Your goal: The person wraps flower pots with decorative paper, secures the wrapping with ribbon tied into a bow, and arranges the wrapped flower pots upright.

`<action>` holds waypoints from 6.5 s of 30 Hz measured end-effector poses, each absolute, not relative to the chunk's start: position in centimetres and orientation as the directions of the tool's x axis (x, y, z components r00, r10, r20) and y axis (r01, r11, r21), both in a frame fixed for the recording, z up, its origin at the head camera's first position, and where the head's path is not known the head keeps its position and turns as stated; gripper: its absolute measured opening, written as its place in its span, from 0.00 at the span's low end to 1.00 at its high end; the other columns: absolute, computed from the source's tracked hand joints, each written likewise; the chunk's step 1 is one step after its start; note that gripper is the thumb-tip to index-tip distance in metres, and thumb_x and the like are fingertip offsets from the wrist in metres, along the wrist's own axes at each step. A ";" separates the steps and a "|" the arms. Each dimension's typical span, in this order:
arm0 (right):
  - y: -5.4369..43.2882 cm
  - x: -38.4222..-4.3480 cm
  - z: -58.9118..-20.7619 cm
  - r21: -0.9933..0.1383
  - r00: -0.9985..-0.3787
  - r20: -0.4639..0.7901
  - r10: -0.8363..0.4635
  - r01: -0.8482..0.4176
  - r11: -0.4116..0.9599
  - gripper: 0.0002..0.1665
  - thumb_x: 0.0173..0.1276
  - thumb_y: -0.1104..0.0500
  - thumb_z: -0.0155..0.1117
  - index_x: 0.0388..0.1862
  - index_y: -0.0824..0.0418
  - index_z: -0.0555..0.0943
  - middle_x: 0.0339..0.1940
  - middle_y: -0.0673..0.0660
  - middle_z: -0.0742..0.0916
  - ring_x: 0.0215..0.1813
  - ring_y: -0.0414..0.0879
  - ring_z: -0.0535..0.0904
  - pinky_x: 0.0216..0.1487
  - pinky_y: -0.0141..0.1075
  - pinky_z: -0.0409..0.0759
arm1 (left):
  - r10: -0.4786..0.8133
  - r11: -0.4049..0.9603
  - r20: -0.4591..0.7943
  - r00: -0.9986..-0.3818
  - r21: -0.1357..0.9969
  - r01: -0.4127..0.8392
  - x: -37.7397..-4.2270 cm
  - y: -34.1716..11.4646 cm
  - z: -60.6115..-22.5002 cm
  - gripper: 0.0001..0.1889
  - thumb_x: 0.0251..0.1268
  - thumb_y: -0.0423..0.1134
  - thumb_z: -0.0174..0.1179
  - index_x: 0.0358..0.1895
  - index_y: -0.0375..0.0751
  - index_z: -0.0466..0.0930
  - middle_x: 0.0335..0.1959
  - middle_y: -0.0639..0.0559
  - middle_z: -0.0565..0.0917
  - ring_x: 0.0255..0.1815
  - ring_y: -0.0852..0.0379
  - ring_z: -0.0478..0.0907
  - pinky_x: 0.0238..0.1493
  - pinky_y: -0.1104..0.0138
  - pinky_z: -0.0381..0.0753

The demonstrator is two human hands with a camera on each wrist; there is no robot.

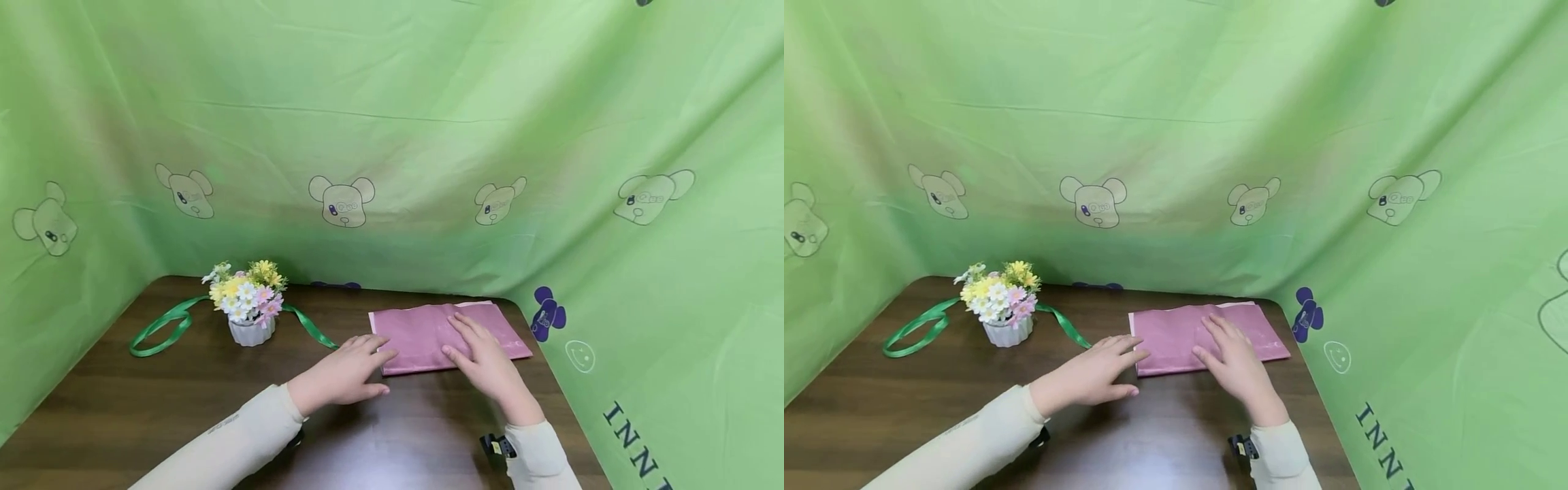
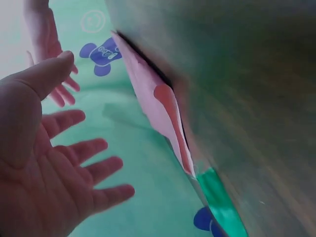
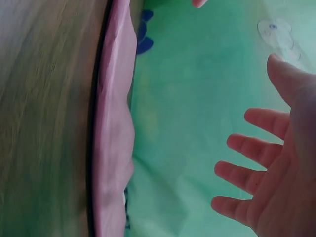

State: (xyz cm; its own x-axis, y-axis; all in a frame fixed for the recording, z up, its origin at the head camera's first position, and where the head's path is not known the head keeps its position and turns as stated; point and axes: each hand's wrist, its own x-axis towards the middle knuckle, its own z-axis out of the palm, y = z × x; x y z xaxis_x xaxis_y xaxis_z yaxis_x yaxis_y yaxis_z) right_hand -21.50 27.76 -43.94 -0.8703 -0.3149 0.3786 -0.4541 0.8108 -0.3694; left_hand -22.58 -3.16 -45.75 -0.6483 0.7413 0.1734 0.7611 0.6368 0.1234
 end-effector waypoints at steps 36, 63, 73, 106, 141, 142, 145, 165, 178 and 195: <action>31.1 -23.0 -48.2 -0.428 -0.962 0.069 -0.263 -0.267 0.864 0.24 0.78 0.51 0.58 0.59 0.69 0.82 0.58 0.67 0.85 0.66 0.65 0.77 0.69 0.59 0.71 | 0.681 0.732 -0.081 -0.727 0.066 0.678 -24.4 5.3 -47.3 0.32 0.62 0.68 0.64 0.64 0.55 0.78 0.54 0.55 0.80 0.55 0.52 0.77 0.53 0.60 0.81; 28.9 -21.5 -47.4 -0.285 -0.953 -0.037 -0.300 -0.278 0.917 0.21 0.75 0.51 0.62 0.57 0.64 0.83 0.51 0.59 0.82 0.57 0.62 0.77 0.63 0.58 0.73 | 0.611 0.783 -0.037 -0.791 -0.122 0.610 -24.9 5.7 -48.1 0.20 0.69 0.57 0.58 0.53 0.48 0.83 0.44 0.54 0.79 0.47 0.55 0.80 0.39 0.59 0.84; 28.3 -20.1 -47.3 -0.259 -0.955 -0.047 -0.292 -0.271 0.927 0.26 0.71 0.47 0.66 0.59 0.64 0.82 0.51 0.57 0.82 0.56 0.61 0.77 0.62 0.57 0.74 | 0.599 0.792 -0.105 -0.794 -0.071 0.607 -24.7 5.1 -47.5 0.17 0.66 0.51 0.60 0.59 0.66 0.81 0.47 0.55 0.78 0.45 0.58 0.80 0.36 0.60 0.83; 20.9 -16.4 -47.1 -0.129 -0.995 -0.040 -0.087 -0.082 0.988 0.30 0.64 0.40 0.71 0.44 0.67 0.83 0.41 0.63 0.79 0.46 0.64 0.79 0.48 0.59 0.79 | 0.638 0.760 -0.104 -0.763 -0.071 0.646 -25.5 4.2 -47.7 0.06 0.59 0.47 0.66 0.32 0.49 0.86 0.40 0.51 0.87 0.49 0.51 0.80 0.54 0.60 0.79; 19.5 -12.5 -45.3 -0.278 -0.942 -0.049 -0.332 -0.306 0.910 0.19 0.67 0.43 0.68 0.26 0.55 0.81 0.33 0.51 0.77 0.29 0.45 0.76 0.35 0.46 0.78 | 0.602 0.796 0.060 -0.796 -0.132 0.591 -23.9 5.8 -48.2 0.23 0.44 0.62 0.78 0.36 0.50 0.88 0.38 0.53 0.79 0.46 0.55 0.72 0.47 0.64 0.78; 19.5 -12.4 -45.3 -0.273 -0.938 -0.049 -0.342 -0.317 0.908 0.18 0.68 0.43 0.68 0.26 0.54 0.81 0.33 0.50 0.77 0.29 0.45 0.76 0.35 0.46 0.78 | 0.601 0.797 0.063 -0.797 -0.122 0.591 -23.8 5.8 -48.2 0.22 0.43 0.61 0.79 0.35 0.49 0.88 0.38 0.53 0.78 0.46 0.55 0.72 0.48 0.64 0.78; 19.7 -12.4 -45.3 -0.253 -0.930 -0.032 -0.366 -0.347 0.903 0.17 0.67 0.44 0.68 0.25 0.52 0.80 0.32 0.49 0.77 0.30 0.44 0.75 0.35 0.45 0.77 | 0.602 0.797 0.058 -0.796 -0.103 0.595 -23.6 5.8 -48.0 0.19 0.44 0.57 0.79 0.34 0.49 0.89 0.38 0.53 0.80 0.46 0.55 0.74 0.48 0.65 0.79; 26.4 -18.5 -42.6 -0.259 -0.870 0.009 -0.493 -0.478 0.839 0.24 0.62 0.63 0.73 0.57 0.69 0.82 0.58 0.63 0.85 0.59 0.59 0.82 0.64 0.55 0.77 | 0.626 0.775 -0.021 -0.779 -0.090 0.625 -24.7 3.9 -47.4 0.12 0.48 0.50 0.78 0.33 0.50 0.88 0.38 0.54 0.79 0.44 0.57 0.77 0.39 0.62 0.83; 26.3 -19.8 -46.5 -0.284 -0.893 0.148 -0.424 -0.449 0.847 0.28 0.48 0.70 0.74 0.52 0.72 0.82 0.52 0.63 0.84 0.54 0.56 0.83 0.61 0.51 0.79 | 0.636 0.762 -0.064 -0.769 -0.101 0.639 -24.3 4.0 -47.3 0.06 0.56 0.42 0.71 0.36 0.51 0.88 0.40 0.55 0.77 0.46 0.58 0.77 0.42 0.63 0.82; 24.9 -19.8 -48.0 -0.193 -0.904 0.135 -0.407 -0.426 0.884 0.16 0.42 0.70 0.74 0.33 0.62 0.84 0.35 0.54 0.82 0.38 0.46 0.79 0.43 0.42 0.81 | 0.629 0.767 -0.090 -0.772 -0.090 0.636 -24.6 2.8 -47.0 0.09 0.55 0.42 0.71 0.41 0.50 0.87 0.44 0.55 0.77 0.47 0.57 0.76 0.45 0.63 0.82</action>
State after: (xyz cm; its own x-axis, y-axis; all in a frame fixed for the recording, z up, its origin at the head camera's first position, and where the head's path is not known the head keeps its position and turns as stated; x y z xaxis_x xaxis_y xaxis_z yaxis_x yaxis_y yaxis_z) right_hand -19.77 24.91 -47.96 -0.9036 -0.4066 0.1347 -0.4264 0.8837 -0.1932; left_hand -24.60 2.80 -46.98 -0.7718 0.6294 -0.0903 0.6357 0.7667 -0.0900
